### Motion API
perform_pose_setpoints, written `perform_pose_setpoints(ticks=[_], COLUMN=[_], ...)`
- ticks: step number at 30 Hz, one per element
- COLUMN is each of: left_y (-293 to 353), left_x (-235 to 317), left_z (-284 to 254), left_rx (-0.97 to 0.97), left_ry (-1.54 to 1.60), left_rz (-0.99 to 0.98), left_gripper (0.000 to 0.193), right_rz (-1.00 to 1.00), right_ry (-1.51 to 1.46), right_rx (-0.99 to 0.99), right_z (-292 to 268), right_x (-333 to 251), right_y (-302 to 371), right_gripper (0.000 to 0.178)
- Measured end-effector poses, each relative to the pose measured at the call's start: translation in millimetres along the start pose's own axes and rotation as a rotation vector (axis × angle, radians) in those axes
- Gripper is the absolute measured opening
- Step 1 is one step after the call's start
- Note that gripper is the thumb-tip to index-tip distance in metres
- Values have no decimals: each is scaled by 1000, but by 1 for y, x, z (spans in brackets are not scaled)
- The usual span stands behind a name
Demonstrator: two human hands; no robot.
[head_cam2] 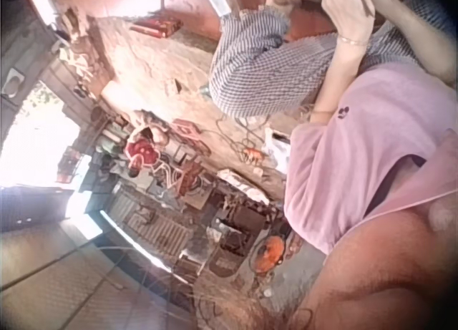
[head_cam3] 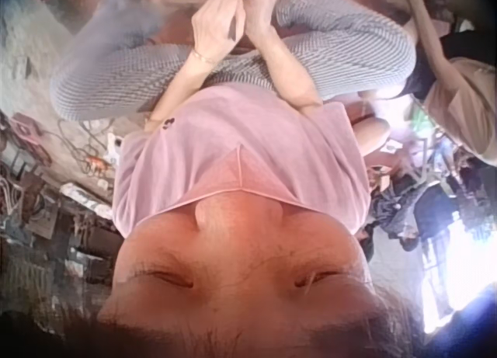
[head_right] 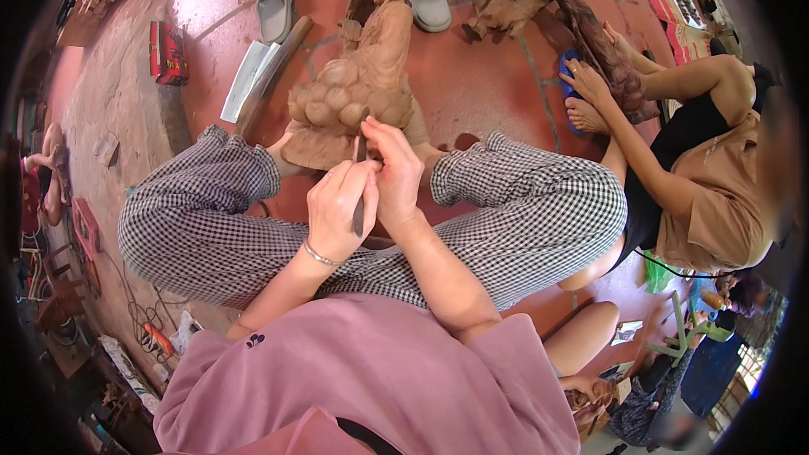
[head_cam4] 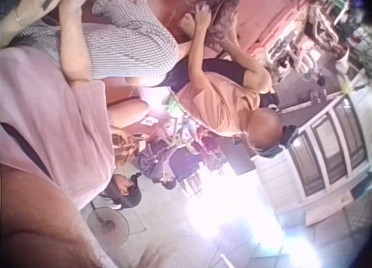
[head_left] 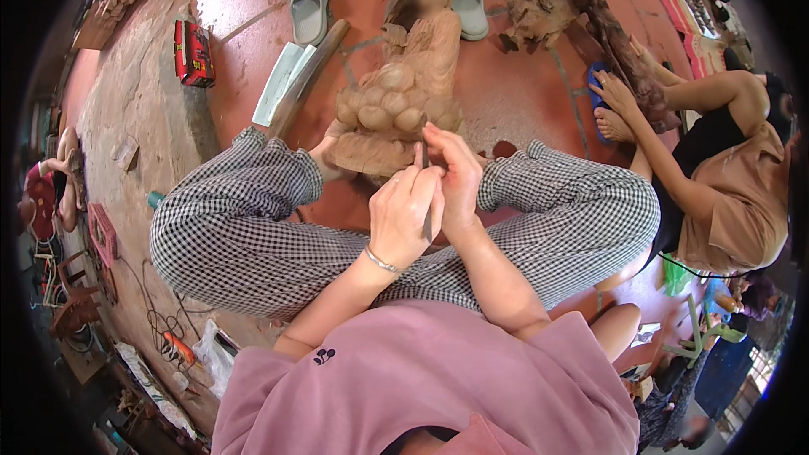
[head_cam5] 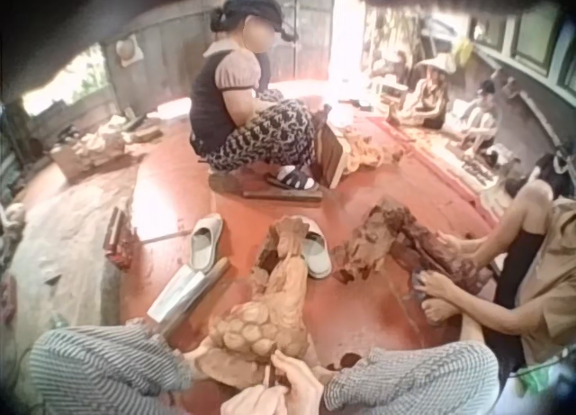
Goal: The person carves a wooden object using a chisel and a small hammer. They hold the wood steady with one hand while striking the chisel with the other to shape the surface. The person occasionally pauses to inspect the work and adjust their grip.
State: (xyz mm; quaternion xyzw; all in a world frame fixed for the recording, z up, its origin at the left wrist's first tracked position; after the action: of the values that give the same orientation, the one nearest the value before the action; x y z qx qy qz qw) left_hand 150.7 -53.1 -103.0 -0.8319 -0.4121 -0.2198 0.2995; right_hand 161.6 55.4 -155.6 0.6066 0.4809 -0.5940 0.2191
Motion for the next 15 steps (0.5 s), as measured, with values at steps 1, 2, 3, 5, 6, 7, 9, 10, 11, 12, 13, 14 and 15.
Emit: perform_pose_setpoints(ticks=[1,2,3,5,6,7,9,10,11,12,13,14,15], left_y=[4,7,12,8,4,-1,-5,-3,2,7,10,7,4], left_x=[0,1,1,4,3,1,0,0,0,0,0,1,3], left_z=[-2,-3,-4,-5,-2,1,0,-3,-7,-10,-11,-10,-9], left_rx=[9,7,2,6,4,2,15,20,24,23,10,17,25], left_ry=[-20,-25,-34,-27,-5,16,42,22,3,-17,-26,9,36], left_rz=[8,3,-3,7,8,8,12,8,4,-2,-24,1,18], left_gripper=[14,14,14,12,11,10,7,7,7,7,7,7,8], right_rz=[-29,11,21,23,18,75,73,68,34,98,75,51,38], right_ry=[-12,-23,-41,-48,-39,-53,-54,-52,-19,-60,-59,-58,-30], right_rx=[-17,-71,-88,-53,-7,16,3,0,-34,-77,-77,-77,-31], right_z=[1,1,3,2,-2,-2,2,4,5,9,9,8,5], right_x=[-4,-2,-2,-2,-4,-7,-2,-1,-4,-7,-4,-1,-4], right_y=[2,6,10,9,5,1,4,3,5,10,11,11,8], right_gripper=[40,42,40,37,35,33,37,39,38,38,38,38,39])
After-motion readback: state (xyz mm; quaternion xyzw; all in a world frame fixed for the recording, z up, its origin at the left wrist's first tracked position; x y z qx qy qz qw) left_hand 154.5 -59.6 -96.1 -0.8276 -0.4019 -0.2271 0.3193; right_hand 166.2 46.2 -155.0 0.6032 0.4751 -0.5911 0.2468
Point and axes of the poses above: each hand's wrist, its own y-axis away from the middle knuckle, its own z-axis out of the palm, x = y × z, the point moved 2 cm from there along -y, towards the middle knuckle, and after that the axes turned 5 degrees about -y, right-handed, at the moved point
